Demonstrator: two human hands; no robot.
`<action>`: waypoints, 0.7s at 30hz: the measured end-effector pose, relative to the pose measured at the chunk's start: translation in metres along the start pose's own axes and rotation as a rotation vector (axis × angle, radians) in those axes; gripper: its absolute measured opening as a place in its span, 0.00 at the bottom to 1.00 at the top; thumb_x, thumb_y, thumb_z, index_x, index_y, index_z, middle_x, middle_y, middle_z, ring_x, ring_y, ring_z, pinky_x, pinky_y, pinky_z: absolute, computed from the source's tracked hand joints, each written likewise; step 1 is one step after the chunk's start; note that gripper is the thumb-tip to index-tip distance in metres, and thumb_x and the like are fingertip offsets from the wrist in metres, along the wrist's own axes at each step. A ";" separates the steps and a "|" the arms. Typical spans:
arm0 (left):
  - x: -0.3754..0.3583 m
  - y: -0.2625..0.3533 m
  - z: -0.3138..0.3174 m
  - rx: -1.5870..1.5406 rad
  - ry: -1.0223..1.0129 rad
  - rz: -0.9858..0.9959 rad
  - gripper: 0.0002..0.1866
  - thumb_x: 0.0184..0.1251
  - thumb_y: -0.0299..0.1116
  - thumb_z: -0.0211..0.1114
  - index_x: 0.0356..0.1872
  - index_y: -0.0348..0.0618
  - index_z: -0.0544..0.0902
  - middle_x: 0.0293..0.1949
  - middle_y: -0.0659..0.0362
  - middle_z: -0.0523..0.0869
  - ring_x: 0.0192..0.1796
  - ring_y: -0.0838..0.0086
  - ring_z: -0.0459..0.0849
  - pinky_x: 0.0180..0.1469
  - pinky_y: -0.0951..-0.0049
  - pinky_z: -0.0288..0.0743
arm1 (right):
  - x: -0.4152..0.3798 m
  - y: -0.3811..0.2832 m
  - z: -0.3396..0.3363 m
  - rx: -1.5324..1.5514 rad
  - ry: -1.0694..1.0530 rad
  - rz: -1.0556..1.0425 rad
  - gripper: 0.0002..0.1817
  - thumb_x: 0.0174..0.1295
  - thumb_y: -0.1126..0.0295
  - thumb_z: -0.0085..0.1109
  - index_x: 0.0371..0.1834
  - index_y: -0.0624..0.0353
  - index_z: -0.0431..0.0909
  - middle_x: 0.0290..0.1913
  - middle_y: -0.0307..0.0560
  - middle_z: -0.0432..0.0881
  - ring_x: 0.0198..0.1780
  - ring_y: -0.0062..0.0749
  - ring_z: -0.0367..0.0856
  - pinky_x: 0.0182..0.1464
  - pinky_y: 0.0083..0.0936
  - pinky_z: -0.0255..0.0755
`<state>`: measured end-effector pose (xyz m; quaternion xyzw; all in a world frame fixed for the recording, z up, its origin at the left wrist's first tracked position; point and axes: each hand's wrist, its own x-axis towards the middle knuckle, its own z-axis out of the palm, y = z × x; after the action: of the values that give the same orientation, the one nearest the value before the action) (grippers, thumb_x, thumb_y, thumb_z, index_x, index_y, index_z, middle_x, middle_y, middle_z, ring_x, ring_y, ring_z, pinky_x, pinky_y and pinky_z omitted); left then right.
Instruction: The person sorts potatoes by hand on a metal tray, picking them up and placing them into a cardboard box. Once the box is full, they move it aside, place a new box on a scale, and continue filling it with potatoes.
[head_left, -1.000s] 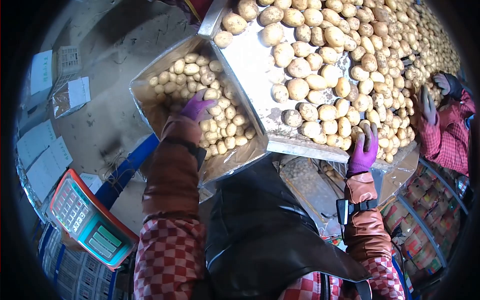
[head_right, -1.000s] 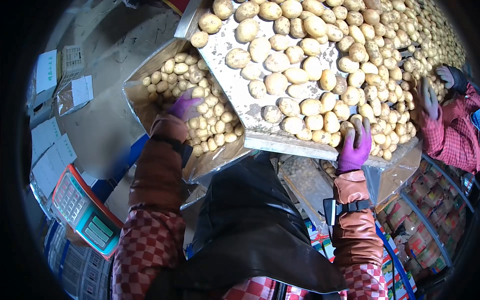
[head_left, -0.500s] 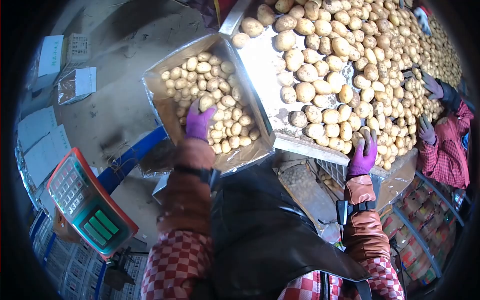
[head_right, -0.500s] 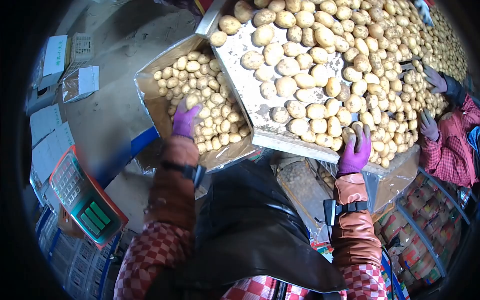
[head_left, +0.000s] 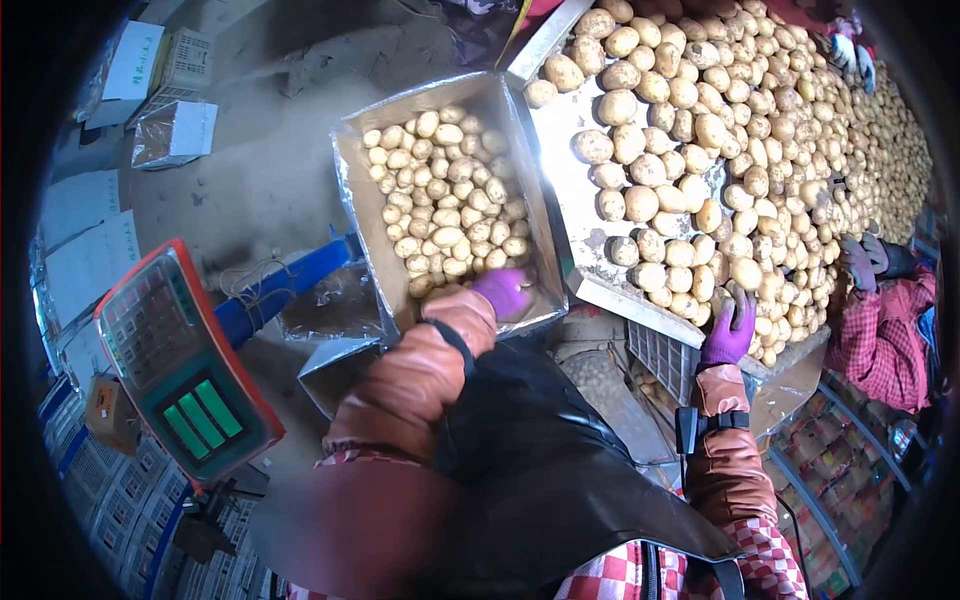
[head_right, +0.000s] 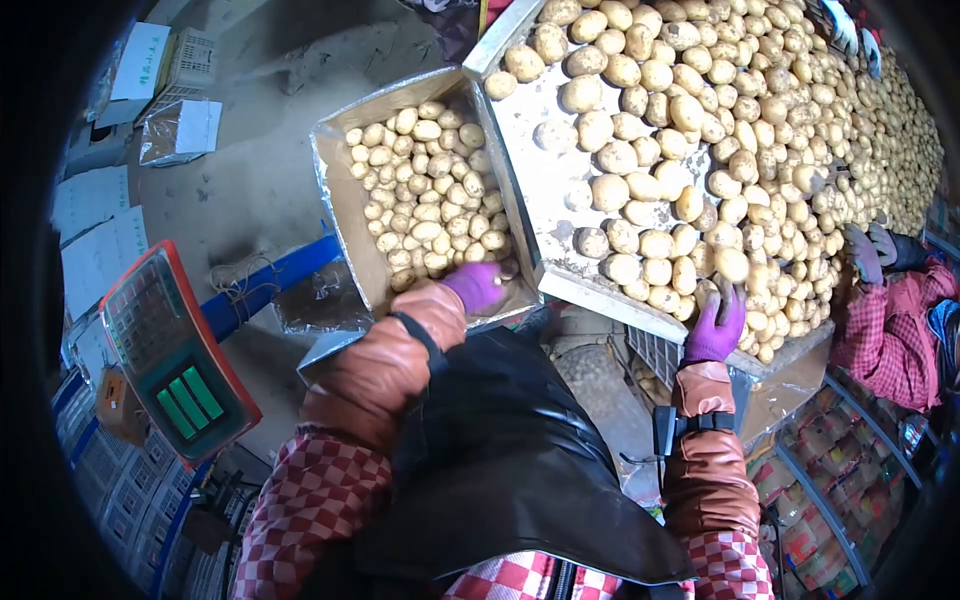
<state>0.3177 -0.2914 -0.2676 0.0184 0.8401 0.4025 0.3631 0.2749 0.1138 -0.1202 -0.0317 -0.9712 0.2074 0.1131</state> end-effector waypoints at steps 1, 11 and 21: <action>0.010 -0.012 -0.011 0.019 -0.066 0.044 0.19 0.70 0.41 0.58 0.59 0.48 0.81 0.51 0.47 0.86 0.54 0.56 0.84 0.59 0.63 0.76 | 0.001 0.002 0.000 0.014 0.024 -0.032 0.16 0.66 0.71 0.57 0.55 0.62 0.81 0.61 0.60 0.79 0.64 0.50 0.75 0.68 0.41 0.64; -0.018 -0.086 -0.128 -0.115 0.917 -0.033 0.18 0.68 0.30 0.61 0.59 0.44 0.80 0.53 0.50 0.86 0.51 0.59 0.87 0.54 0.64 0.79 | 0.000 0.004 -0.001 -0.013 0.012 -0.014 0.17 0.64 0.72 0.57 0.55 0.61 0.81 0.64 0.63 0.76 0.67 0.53 0.73 0.70 0.43 0.62; -0.155 -0.167 -0.045 -0.480 1.234 -0.527 0.27 0.69 0.32 0.65 0.68 0.40 0.73 0.58 0.52 0.81 0.56 0.65 0.82 0.58 0.68 0.76 | 0.003 -0.005 -0.003 -0.050 -0.008 -0.056 0.17 0.67 0.69 0.57 0.56 0.64 0.81 0.62 0.64 0.77 0.65 0.54 0.75 0.69 0.43 0.65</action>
<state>0.4473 -0.4841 -0.2723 -0.4970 0.7572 0.4120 -0.0993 0.2726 0.1106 -0.1150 -0.0062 -0.9770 0.1798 0.1141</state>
